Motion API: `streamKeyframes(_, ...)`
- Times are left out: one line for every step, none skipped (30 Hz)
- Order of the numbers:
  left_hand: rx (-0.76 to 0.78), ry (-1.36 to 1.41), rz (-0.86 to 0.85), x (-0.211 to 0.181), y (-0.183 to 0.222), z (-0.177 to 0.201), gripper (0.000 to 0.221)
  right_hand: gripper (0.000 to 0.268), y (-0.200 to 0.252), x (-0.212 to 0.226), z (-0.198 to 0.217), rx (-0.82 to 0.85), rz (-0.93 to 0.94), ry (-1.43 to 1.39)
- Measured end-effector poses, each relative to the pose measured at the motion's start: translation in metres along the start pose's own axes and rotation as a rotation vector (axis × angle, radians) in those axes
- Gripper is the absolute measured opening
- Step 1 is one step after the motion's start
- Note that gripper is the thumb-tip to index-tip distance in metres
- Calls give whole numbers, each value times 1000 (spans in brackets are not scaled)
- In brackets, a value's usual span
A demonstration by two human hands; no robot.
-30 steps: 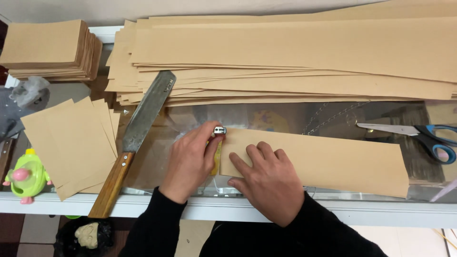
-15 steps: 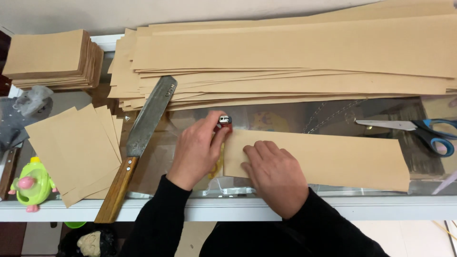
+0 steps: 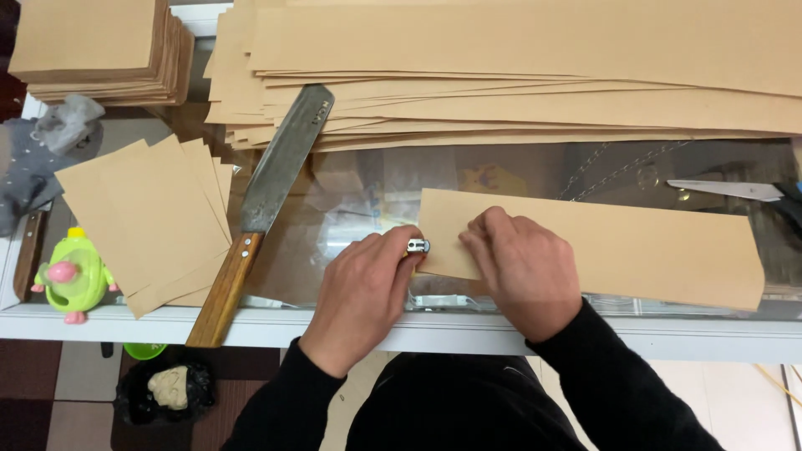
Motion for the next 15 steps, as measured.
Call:
streamKeyframes(-3,0,1,-1,4,2,22,31,0,0,1,-1,3,0)
streamKeyframes(0,-6,-2,-3,8,2,23,33,-1,-2,0,8,-19,5)
streamKeyframes(3,-12,-6,-5,11,2,24,37,-1,-5,0,17,-40,9)
streamKeyframes(1,-12,-3,-7,13,5,24,37,-1,-6,1,18,-37,9)
streamKeyframes(9,-12,-15,-11,15,6,25,41,-1,-8,0,37,-59,-20)
streamKeyframes(17,-15,-27,-15,17,8,26,46,-2,-11,0,53,-80,-51)
streamKeyframes(15,-16,-25,-15,19,10,26,46,-1,-10,0,53,-76,-52)
streamKeyframes(41,21,-14,-13,21,10,26,43,0,-12,-1,71,-92,-73)
streamKeyframes(68,58,-3,-12,23,9,27,41,1,-14,-3,90,-107,-93)
streamKeyframes(67,58,-4,-12,21,13,27,41,0,-11,3,88,-106,-92)
streamKeyframes(59,101,34,-8,19,16,26,23,-1,-5,7,100,-88,-148)
streamKeyframes(54,141,71,-3,16,20,25,15,-2,2,11,110,-72,-206)
streamKeyframes(54,139,68,-4,12,20,25,15,-1,1,9,106,-73,-207)
streamKeyframes(15,120,62,-4,6,22,24,19,0,0,6,123,-48,-157)
streamKeyframes(-24,102,56,-5,0,25,22,24,2,0,3,140,-22,-107)
Point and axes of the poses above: each hand's wrist, its own y-axis away from the middle knuckle, its own z-axis out of the back of the hand, x = y × z, the point moved 10 cm from there along -y, towards the middle knuckle, and after that the axes turned 4 degrees about -x, right-handed, at the moved point
